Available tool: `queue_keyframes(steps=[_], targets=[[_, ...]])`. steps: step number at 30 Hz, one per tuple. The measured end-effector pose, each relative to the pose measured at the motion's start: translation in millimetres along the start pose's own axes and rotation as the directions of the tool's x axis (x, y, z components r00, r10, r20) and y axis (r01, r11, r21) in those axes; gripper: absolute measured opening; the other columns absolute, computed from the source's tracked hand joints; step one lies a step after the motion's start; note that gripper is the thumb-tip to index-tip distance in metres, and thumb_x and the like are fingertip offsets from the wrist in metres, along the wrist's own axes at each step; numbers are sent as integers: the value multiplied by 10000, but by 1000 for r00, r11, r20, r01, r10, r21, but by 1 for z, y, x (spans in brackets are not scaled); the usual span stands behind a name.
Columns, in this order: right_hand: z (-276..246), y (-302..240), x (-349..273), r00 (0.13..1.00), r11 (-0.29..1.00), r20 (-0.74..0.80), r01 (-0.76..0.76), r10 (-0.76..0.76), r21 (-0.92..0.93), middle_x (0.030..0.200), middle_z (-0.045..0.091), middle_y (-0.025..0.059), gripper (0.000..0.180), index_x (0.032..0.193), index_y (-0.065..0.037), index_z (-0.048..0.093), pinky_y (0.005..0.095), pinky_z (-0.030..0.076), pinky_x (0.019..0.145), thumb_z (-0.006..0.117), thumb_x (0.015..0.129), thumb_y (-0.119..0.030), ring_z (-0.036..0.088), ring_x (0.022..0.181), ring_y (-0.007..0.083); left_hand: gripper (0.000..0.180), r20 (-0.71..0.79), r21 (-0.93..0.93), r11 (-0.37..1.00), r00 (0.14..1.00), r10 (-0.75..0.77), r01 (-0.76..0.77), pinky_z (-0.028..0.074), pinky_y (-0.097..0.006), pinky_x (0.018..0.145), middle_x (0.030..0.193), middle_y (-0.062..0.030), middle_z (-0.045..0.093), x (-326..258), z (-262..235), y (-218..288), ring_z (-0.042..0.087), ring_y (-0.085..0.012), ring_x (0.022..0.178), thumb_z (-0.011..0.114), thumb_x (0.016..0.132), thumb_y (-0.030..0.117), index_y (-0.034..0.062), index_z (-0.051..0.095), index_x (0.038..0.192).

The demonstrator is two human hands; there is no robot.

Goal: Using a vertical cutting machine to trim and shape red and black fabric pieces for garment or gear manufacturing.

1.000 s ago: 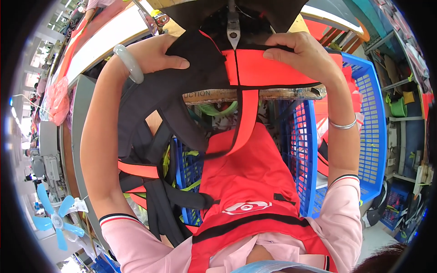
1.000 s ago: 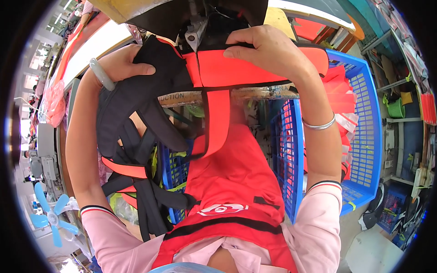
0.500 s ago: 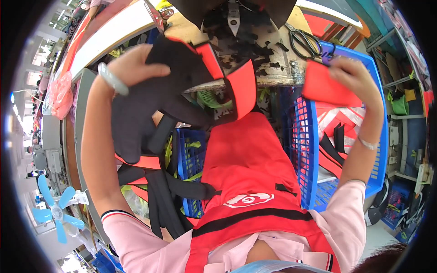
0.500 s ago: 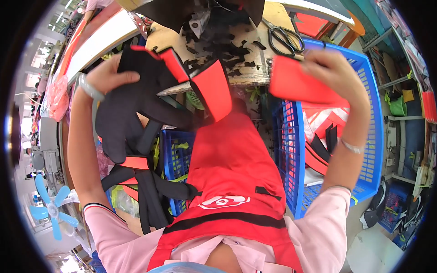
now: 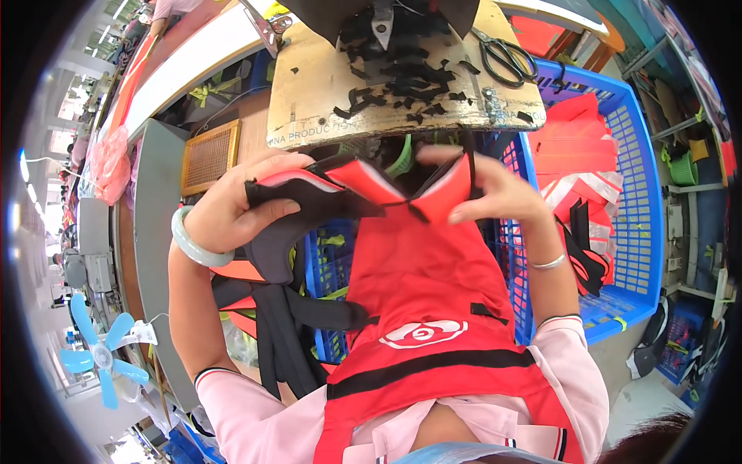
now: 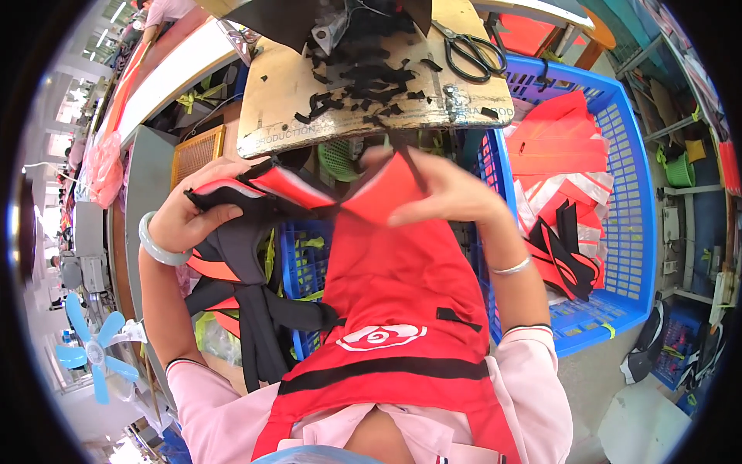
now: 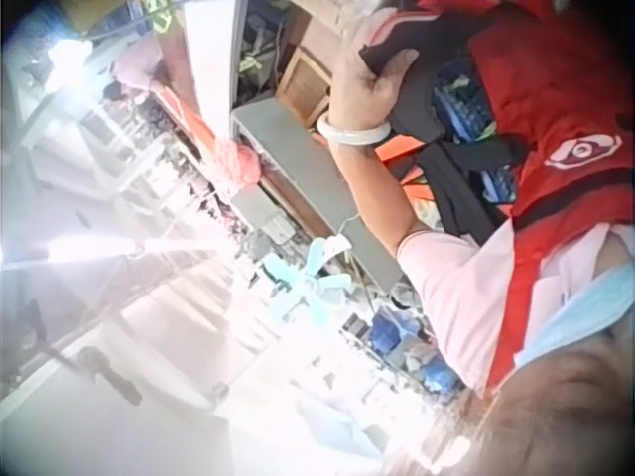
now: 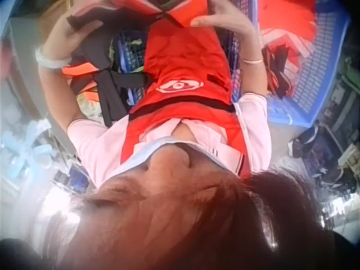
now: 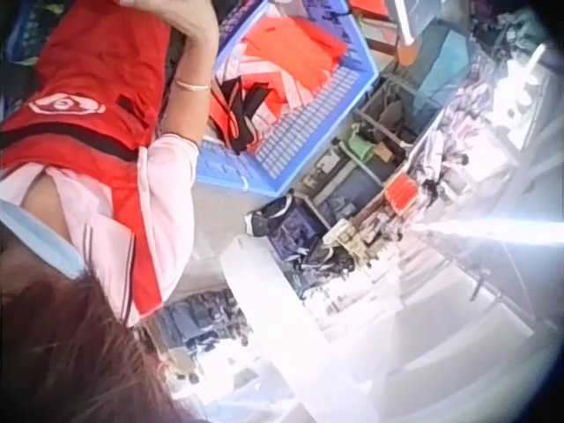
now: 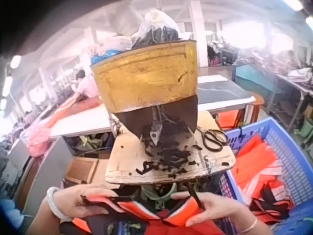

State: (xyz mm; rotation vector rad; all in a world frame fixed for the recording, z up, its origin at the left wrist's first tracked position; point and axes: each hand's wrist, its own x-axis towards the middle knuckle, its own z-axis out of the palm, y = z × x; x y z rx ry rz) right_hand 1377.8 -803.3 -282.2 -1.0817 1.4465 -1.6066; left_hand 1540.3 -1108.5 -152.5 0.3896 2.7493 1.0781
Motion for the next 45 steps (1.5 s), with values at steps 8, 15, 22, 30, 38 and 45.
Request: queue_keyframes(steps=[8, 15, 22, 30, 38, 45], targets=[[34, -115, -22, 996, 527, 37, 76, -84, -847, 815, 640, 97, 434, 1132, -111, 683, 379, 475, 610, 723, 700, -96, 630, 707, 302, 462, -156, 325, 943, 988, -17, 67, 483, -411, 826, 1077, -161, 606, -41, -9, 73, 606, -343, 961, 702, 753, 7, 36, 621, 1207], [54, -140, -12, 986, -34, -73, -79, -151, -996, 857, 645, 55, 532, 1261, -189, 646, 374, 463, 608, 607, 744, -69, 613, 672, 242, 569, -320, 645, 744, 946, 57, 173, 459, -407, 833, 1093, -99, 604, -26, 7, 90, 590, -299, 954, 672, 622, 4, 120, 670, 1179], [-6, -46, 29, 918, 100, -79, -43, -389, -994, 1207, 570, 209, 647, 1408, -267, 502, 485, 407, 1040, 516, 817, -5, 560, 1110, 377, 559, -534, 673, 722, 779, 327, 158, 443, -406, 864, 1130, -90, 594, 11, 47, -7, 574, -293, 985, 649, 671, 18, 144, 663, 1215], [-30, -31, 56, 867, -111, -64, -136, -493, -984, 1218, 578, 206, 709, 1389, -215, 519, 440, 467, 921, 560, 736, 58, 588, 1080, 365, 587, -541, 709, 683, 757, 367, 176, 440, -401, 840, 1121, -84, 593, 45, 47, -41, 575, -283, 976, 602, 679, -6, 166, 657, 1238], [-41, -42, 74, 931, -84, -105, -143, -350, -986, 846, 629, 117, 607, 1357, -190, 522, 405, 495, 708, 551, 781, -2, 661, 764, 274, 583, -521, 612, 781, 806, 281, 123, 447, -411, 883, 1077, -115, 589, 68, 9, -45, 564, -327, 990, 563, 667, -80, 100, 632, 1218], [-53, -62, 80, 961, 33, -163, -160, -225, -987, 793, 657, 147, 555, 1285, -186, 601, 440, 493, 651, 569, 764, 5, 642, 751, 341, 552, -505, 594, 797, 822, 263, 110, 447, -412, 906, 1082, -128, 593, 75, 1, -45, 568, -343, 1005, 566, 682, -80, 92, 630, 1203]])
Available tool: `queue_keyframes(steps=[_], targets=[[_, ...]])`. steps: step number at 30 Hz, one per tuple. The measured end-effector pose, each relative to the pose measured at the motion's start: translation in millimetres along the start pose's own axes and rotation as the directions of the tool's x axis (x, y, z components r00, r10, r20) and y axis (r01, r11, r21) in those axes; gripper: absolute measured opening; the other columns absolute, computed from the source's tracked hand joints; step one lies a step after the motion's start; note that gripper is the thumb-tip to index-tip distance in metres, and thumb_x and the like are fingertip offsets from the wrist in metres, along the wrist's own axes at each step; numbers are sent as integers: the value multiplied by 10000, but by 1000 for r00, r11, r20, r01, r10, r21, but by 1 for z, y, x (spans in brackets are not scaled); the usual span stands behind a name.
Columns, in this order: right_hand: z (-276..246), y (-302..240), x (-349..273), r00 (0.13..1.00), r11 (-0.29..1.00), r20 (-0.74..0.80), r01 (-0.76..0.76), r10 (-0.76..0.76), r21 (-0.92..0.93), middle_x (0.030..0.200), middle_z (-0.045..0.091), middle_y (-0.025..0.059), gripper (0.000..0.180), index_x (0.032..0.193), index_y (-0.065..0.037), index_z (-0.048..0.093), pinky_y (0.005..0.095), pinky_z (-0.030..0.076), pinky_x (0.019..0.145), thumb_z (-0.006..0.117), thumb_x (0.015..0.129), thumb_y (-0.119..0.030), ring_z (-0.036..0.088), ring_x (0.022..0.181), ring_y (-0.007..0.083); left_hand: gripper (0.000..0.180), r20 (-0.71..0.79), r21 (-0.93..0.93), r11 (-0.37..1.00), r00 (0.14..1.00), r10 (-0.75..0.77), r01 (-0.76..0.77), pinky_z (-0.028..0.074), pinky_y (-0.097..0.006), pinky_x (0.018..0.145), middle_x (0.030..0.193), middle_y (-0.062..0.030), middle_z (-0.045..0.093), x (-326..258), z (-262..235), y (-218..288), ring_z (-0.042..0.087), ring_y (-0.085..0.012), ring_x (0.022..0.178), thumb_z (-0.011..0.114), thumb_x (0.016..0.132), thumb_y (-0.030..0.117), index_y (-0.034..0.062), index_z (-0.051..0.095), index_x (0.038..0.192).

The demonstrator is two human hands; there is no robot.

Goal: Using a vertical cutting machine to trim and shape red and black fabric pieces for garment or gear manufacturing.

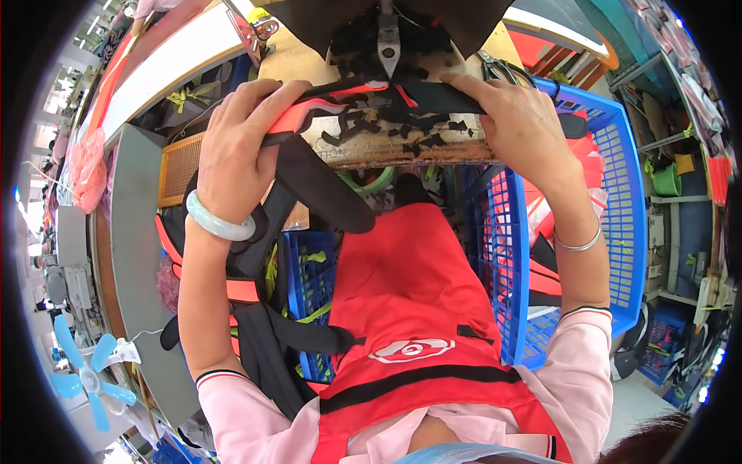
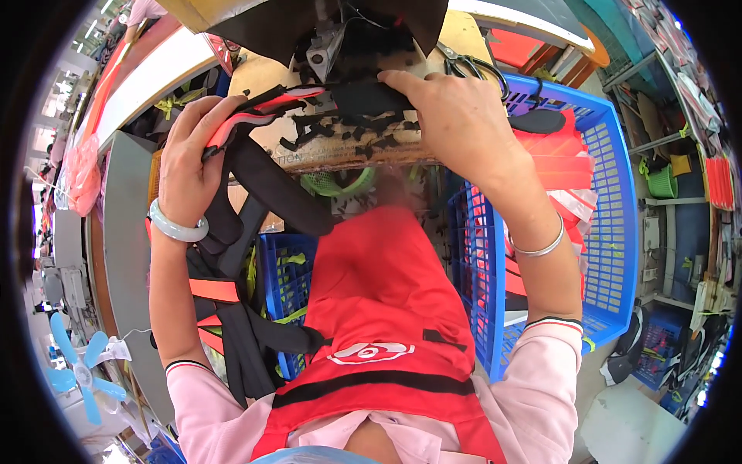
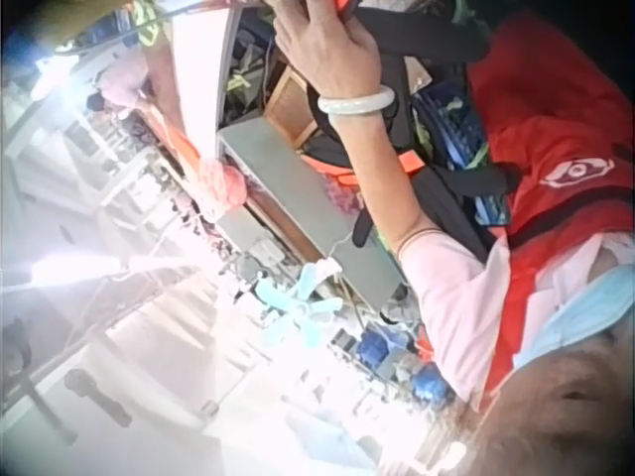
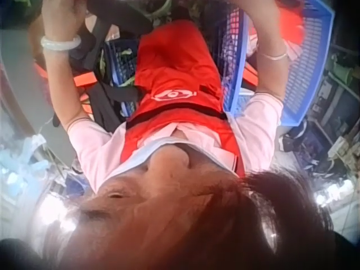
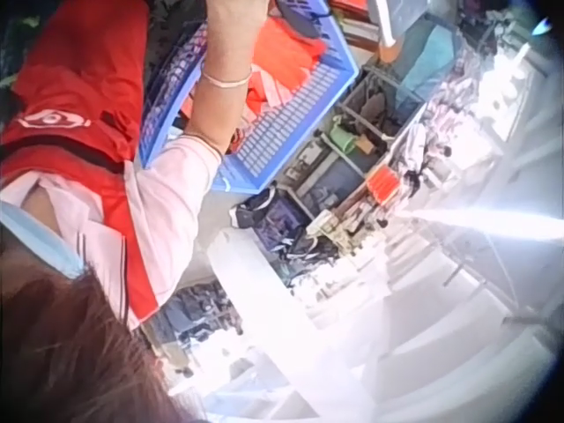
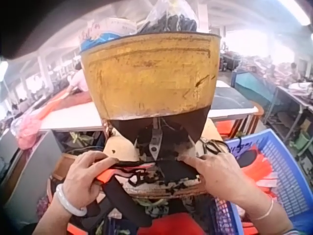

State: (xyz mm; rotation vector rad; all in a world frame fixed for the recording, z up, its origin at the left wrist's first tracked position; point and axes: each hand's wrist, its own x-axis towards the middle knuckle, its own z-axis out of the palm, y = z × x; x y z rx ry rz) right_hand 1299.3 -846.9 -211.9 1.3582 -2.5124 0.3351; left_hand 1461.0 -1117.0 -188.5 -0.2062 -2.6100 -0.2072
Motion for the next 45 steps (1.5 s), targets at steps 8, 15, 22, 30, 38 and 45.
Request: queue_keyframes(steps=[8, 15, 22, 30, 38, 45], targets=[[0, 17, 9, 998, 990, -14, 54, -53, 132, 812, 674, 165, 406, 1200, -170, 655, 467, 506, 704, 588, 816, -54, 646, 778, 362, 506, -71, -48, 999, 997, 13, -17, 463, -407, 888, 1077, -130, 605, -1, 6, -10, 577, -352, 997, 584, 713, -85, 85, 629, 1188], [-4, 19, 13, 997, 979, 70, -26, 12, 200, 812, 651, 200, 428, 1214, -174, 661, 474, 496, 734, 550, 827, -28, 629, 792, 380, 455, -60, -60, 997, 997, -44, 40, 474, -402, 882, 1096, -131, 612, -1, 8, -12, 584, -351, 1009, 602, 768, -58, 99, 628, 1194], [-6, 19, 12, 998, 977, 55, -53, 42, 209, 797, 637, 211, 448, 1206, -158, 666, 475, 489, 729, 523, 806, -13, 621, 781, 385, 442, -73, -69, 997, 996, -52, 47, 473, -398, 888, 1105, -133, 613, 1, 7, -9, 584, -350, 1014, 608, 778, -45, 95, 630, 1196], [-10, 17, 12, 998, 974, 56, -46, 34, 223, 825, 640, 223, 361, 1217, -118, 650, 428, 497, 677, 579, 869, -51, 619, 748, 392, 450, -46, -48, 995, 995, -87, 84, 470, -408, 875, 1089, -137, 607, 4, 2, -5, 583, -350, 996, 597, 775, -53, 82, 619, 1203], [-15, 14, 12, 994, 963, 69, -97, 82, 250, 749, 637, 207, 351, 1155, -104, 685, 462, 500, 723, 531, 842, -67, 631, 751, 379, 478, -67, -11, 997, 995, -80, 80, 459, -417, 896, 1074, -141, 605, 2, -1, 4, 580, -352, 1000, 615, 733, -72, 67, 622, 1190], [-25, 24, 12, 988, 936, 140, -115, 72, 332, 824, 649, 238, 356, 1176, -30, 658, 439, 503, 763, 558, 841, -99, 640, 813, 381, 446, -66, -93, 985, 987, -149, 143, 463, -416, 886, 1060, -157, 607, -1, -3, 10, 582, -367, 997, 610, 756, -68, 56, 623, 1184]])
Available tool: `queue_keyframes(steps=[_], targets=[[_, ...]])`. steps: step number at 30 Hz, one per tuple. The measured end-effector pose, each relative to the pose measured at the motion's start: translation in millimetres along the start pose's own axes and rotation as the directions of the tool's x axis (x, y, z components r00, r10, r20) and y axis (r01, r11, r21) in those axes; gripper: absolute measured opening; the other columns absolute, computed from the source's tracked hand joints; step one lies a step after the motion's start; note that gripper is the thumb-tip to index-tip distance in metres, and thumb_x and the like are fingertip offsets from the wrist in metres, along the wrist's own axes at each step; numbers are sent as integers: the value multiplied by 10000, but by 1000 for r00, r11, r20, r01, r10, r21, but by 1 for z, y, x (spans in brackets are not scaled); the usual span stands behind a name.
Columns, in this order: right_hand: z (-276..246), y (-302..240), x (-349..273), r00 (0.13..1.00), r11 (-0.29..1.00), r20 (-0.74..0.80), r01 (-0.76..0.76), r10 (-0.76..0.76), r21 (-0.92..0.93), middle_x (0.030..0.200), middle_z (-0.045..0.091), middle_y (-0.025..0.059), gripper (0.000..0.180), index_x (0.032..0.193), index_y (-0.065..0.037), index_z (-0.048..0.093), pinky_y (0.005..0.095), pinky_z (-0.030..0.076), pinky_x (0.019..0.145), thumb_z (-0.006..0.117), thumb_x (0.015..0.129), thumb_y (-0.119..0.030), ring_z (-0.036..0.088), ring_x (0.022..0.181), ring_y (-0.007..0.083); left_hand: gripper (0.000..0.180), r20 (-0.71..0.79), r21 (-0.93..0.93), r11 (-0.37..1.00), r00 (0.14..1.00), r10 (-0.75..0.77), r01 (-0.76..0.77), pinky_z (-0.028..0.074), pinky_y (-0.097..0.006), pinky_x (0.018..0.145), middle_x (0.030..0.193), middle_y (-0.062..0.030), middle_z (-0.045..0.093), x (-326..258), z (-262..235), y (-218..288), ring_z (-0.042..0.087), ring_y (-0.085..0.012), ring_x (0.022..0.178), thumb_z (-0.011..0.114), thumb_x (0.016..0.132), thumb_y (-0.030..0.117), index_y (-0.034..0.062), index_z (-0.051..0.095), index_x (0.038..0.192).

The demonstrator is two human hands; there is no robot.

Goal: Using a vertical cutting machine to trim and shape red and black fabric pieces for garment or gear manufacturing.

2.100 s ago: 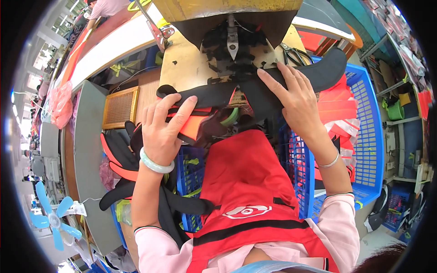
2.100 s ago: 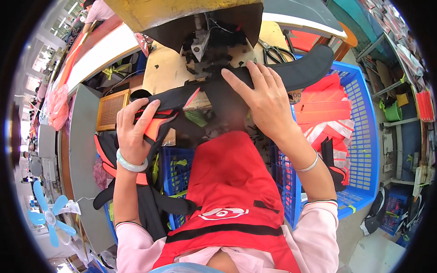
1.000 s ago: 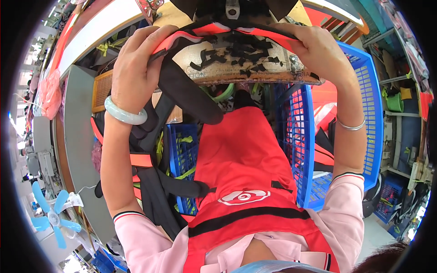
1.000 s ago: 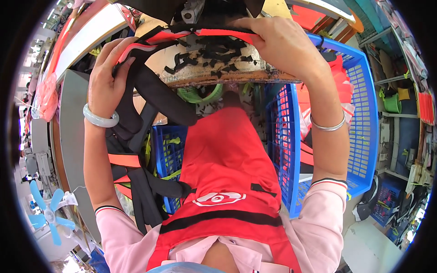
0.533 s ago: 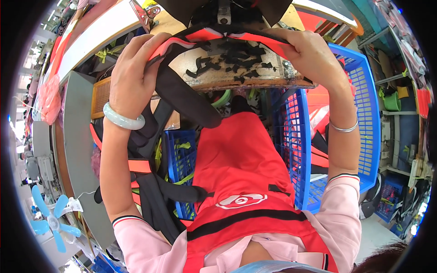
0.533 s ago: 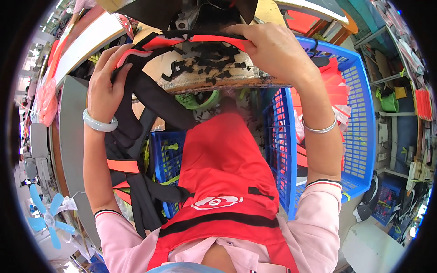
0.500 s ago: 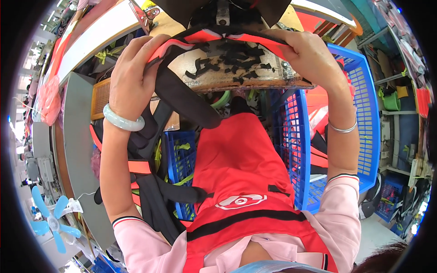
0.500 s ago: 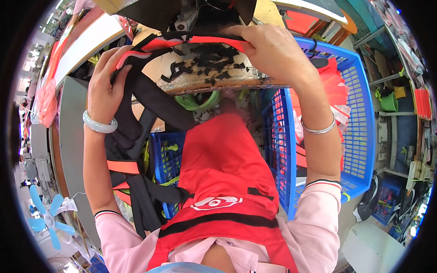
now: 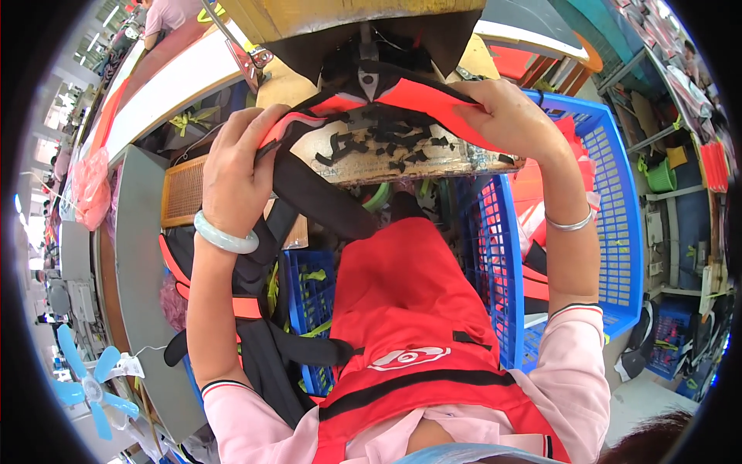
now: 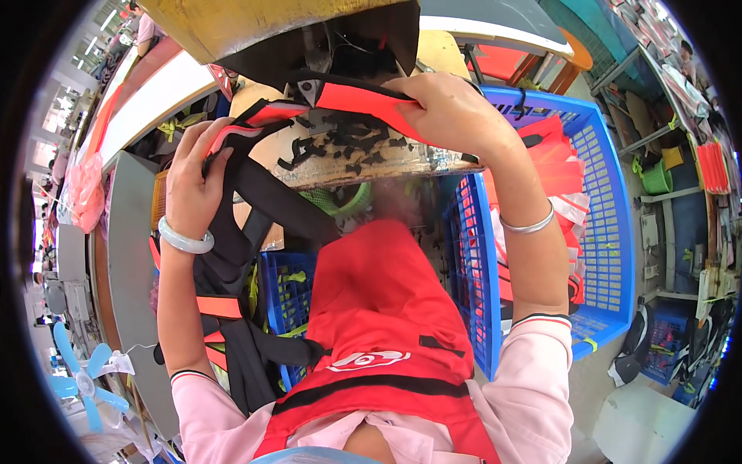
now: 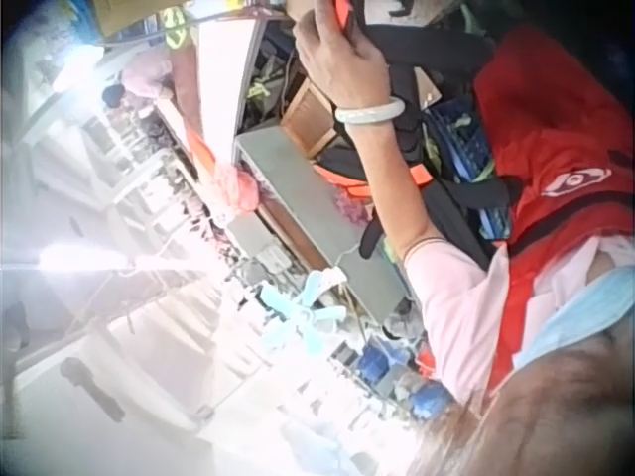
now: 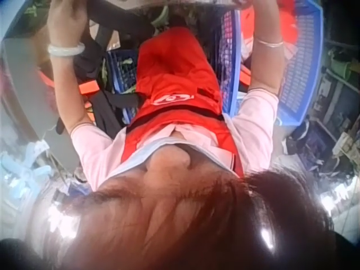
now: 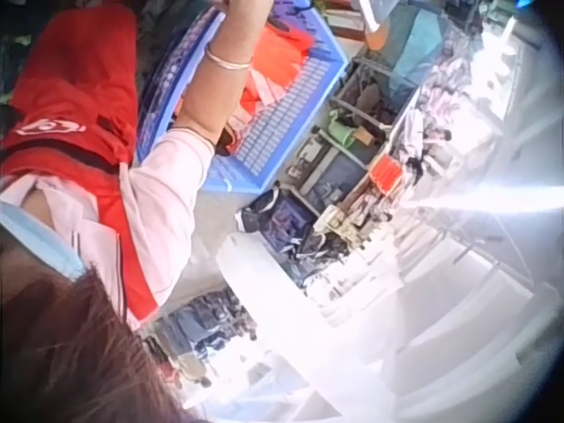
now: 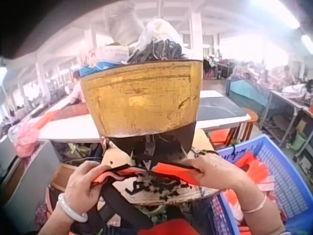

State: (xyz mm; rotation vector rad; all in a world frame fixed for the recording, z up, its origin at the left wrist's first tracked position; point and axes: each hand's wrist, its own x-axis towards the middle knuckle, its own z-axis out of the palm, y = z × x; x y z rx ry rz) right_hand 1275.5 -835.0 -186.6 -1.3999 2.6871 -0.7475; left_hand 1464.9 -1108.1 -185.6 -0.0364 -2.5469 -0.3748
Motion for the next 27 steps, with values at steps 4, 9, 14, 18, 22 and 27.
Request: queue_keyframes(steps=[4, 9, 14, 18, 22, 27], targets=[[-5, 4, 4, 997, 996, 68, -46, 41, 82, 854, 653, 246, 359, 1194, -8, 638, 416, 500, 771, 587, 863, -140, 643, 828, 378, 406, 20, -15, 999, 999, -42, 42, 477, -409, 851, 1063, -163, 611, 1, -1, 1, 593, -371, 970, 627, 796, -36, 46, 620, 1193], [-16, 19, 0, 999, 996, -44, -13, 17, 91, 883, 651, 259, 357, 1184, 10, 626, 397, 498, 771, 607, 884, -183, 652, 833, 357, 343, -49, 25, 999, 998, -34, 35, 481, -393, 841, 1066, -163, 611, 1, -14, -1, 600, -365, 961, 633, 845, 12, 41, 618, 1187], [-31, 31, -32, 994, 956, 74, -99, 82, 277, 749, 630, 152, 284, 1070, 50, 621, 354, 459, 649, 648, 878, -158, 537, 657, 187, 303, 117, -160, 957, 967, -224, 241, 459, -359, 921, 1125, -170, 619, -24, -49, -14, 613, -341, 1031, 625, 852, 11, -36, 612, 1151], [-16, 15, -67, 979, 821, 182, -28, -93, 570, 842, 628, 39, 334, 1138, 65, 606, 273, 471, 745, 659, 897, -160, 536, 794, 88, 350, 347, -487, 801, 919, -189, 348, 408, -357, 1016, 1214, -128, 617, -69, -70, 2, 568, -239, 1154, 692, 804, -40, -24, 623, 1147], [11, -3, -82, 945, 710, 318, -169, -81, 683, 982, 681, 105, 409, 1220, 42, 588, 295, 481, 830, 668, 889, -186, 588, 879, 141, 502, 406, -734, 604, 913, 24, 310, 442, -364, 962, 1226, -133, 565, -119, -36, 9, 563, -239, 1118, 738, 761, -78, 44, 594, 1226], [20, -20, -81, 970, 858, 237, -81, -48, 507, 910, 664, 170, 436, 1157, 39, 596, 347, 480, 772, 678, 898, -302, 600, 821, 230, 375, 274, -793, 587, 956, 106, 162, 403, -409, 1018, 1295, -156, 551, -123, -3, 27, 523, -296, 1200, 725, 856, 100, 44, 595, 1203]])
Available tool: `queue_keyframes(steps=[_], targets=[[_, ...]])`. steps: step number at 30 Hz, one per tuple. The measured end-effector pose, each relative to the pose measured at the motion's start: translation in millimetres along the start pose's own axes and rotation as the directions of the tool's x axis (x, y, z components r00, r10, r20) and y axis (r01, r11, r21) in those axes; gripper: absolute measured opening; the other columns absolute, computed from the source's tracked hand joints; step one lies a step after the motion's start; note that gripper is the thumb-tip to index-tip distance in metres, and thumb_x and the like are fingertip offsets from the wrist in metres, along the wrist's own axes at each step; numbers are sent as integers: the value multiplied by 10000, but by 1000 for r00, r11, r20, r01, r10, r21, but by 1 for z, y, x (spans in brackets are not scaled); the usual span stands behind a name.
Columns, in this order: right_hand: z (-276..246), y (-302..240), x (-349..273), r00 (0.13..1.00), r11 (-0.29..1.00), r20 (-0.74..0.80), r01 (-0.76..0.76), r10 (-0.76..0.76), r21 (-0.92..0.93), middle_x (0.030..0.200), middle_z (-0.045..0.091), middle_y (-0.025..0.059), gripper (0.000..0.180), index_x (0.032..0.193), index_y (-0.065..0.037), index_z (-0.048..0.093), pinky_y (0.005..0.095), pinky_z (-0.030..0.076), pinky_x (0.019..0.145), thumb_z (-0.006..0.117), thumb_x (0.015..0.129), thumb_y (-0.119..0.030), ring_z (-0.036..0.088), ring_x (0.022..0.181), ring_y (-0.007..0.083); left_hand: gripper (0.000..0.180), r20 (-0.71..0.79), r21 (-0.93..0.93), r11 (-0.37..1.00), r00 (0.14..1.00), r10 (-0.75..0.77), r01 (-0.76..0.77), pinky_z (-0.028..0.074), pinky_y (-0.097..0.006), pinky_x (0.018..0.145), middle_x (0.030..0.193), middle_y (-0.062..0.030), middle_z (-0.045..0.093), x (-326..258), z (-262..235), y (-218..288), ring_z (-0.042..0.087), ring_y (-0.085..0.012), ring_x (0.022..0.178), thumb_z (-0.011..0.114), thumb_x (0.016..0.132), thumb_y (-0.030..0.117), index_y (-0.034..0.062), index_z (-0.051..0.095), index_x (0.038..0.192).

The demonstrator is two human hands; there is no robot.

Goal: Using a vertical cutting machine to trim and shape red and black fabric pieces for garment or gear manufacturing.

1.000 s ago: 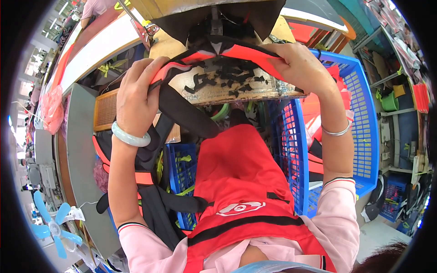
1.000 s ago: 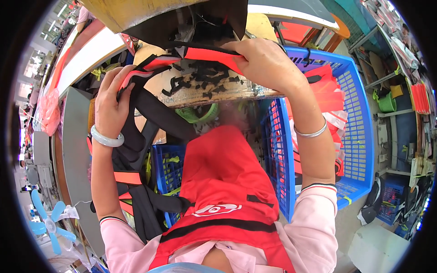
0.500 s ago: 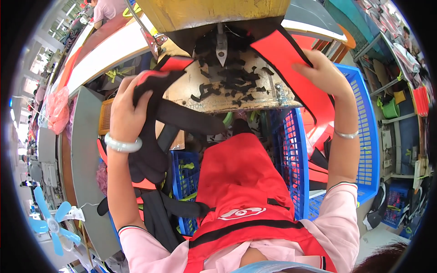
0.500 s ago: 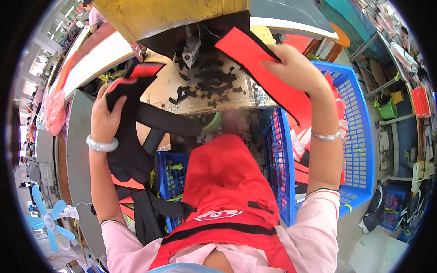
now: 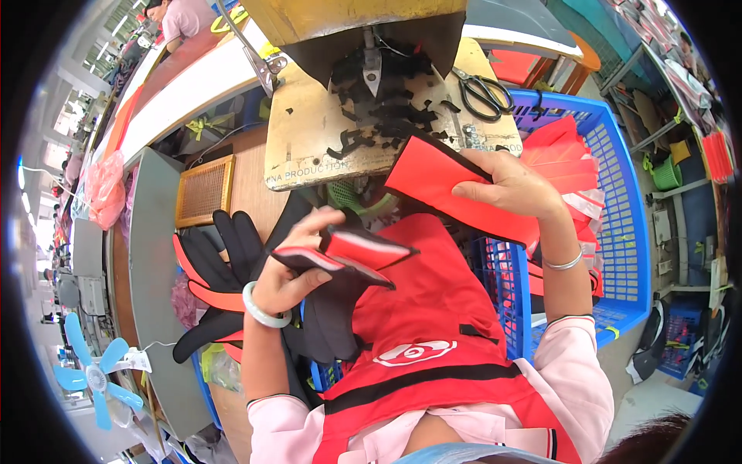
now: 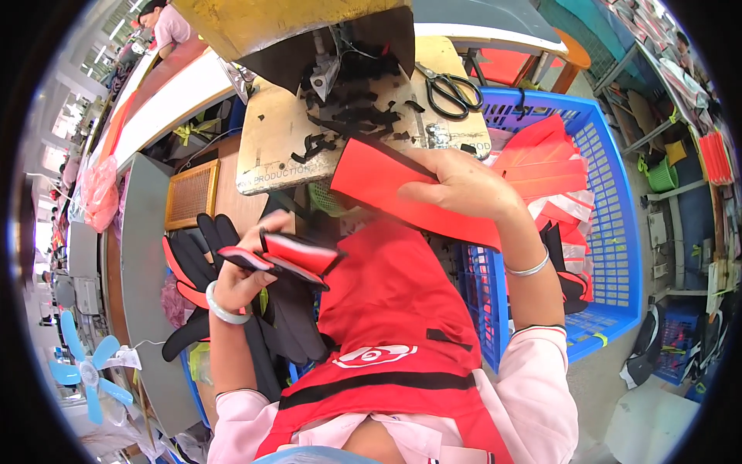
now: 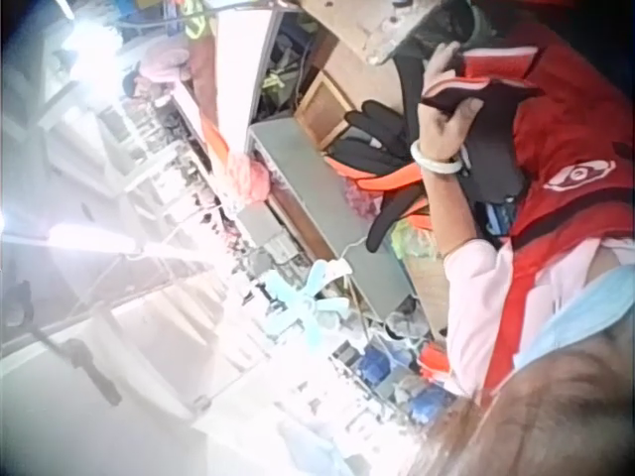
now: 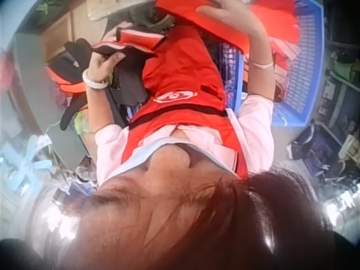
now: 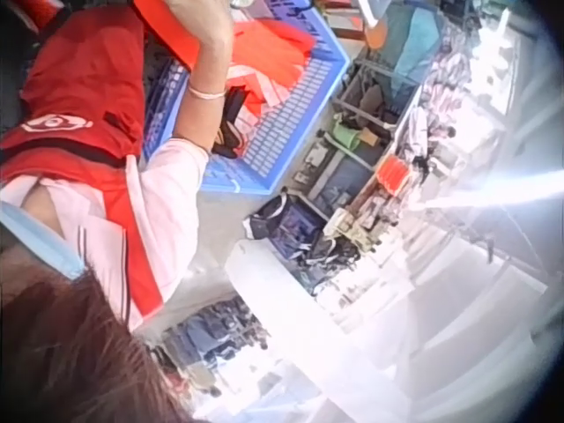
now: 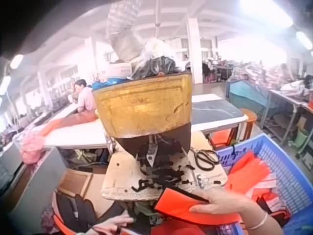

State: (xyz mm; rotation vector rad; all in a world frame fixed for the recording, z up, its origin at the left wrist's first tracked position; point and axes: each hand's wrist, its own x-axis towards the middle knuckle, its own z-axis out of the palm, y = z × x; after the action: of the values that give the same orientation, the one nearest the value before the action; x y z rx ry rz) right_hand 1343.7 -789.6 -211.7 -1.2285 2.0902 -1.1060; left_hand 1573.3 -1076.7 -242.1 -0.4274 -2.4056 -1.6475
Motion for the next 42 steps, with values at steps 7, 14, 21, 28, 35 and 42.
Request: queue_keyframes(steps=[7, 14, 21, 28, 35, 42], targets=[[-1, 4, 8, 998, 982, 46, 43, -35, -183, 857, 629, 213, 392, 1107, -2, 602, 408, 471, 731, 658, 888, -322, 590, 788, 368, 388, -223, -695, 718, 939, -263, 36, 534, -360, 848, 1026, -92, 659, 16, -8, -51, 666, -226, 927, 704, 830, 173, 8, 556, 1148], [-6, 4, 31, 999, 924, 28, 49, -42, -380, 859, 649, 235, 392, 1135, -18, 615, 461, 476, 724, 656, 868, -302, 615, 821, 409, 620, -227, -821, 566, 950, -213, -70, 467, -306, 692, 1495, -263, 331, 78, -4, -77, 530, -171, 747, 673, 885, 412, 117, 462, 1387], [-12, 5, 51, 996, 898, 20, 83, -83, -432, 835, 653, 230, 387, 1175, -47, 625, 466, 481, 718, 653, 862, -272, 627, 781, 391, 815, -124, -950, 281, 990, 66, -138, 542, -407, 960, 1548, -312, 164, 105, -14, -108, 449, -362, 1324, 677, 888, 297, 15, 233, 1510], [-18, 7, 59, 999, 895, 24, 32, -24, -445, 859, 657, 218, 276, 1027, -46, 638, 471, 493, 738, 608, 847, -253, 635, 848, 395, 786, -155, -954, 256, 987, 34, -158, 529, -415, 983, 1559, -304, 130, 114, -11, -124, 440, -368, 1335, 696, 880, 273, 21, 279, 1498], [-14, 11, 63, 996, 856, -19, 66, -88, -513, 748, 640, 211, 326, 1122, -60, 637, 467, 486, 668, 667, 853, -241, 634, 738, 387, 807, -100, -972, 213, 995, -3, -97, 472, -426, 1052, 1540, -301, 193, 117, -10, -123, 450, -351, 1333, 675, 893, 249, -12, 216, 1504], [-20, 20, 67, 996, 859, -41, 46, -78, -510, 765, 643, 221, 332, 1113, -47, 650, 468, 485, 684, 671, 843, -238, 634, 766, 393, 806, -174, -944, 301, 980, -100, -137, 355, -460, 1147, 1543, -260, 239, 113, -3, -140, 330, -358, 1411, 735, 856, 242, 20, 290, 1490]])
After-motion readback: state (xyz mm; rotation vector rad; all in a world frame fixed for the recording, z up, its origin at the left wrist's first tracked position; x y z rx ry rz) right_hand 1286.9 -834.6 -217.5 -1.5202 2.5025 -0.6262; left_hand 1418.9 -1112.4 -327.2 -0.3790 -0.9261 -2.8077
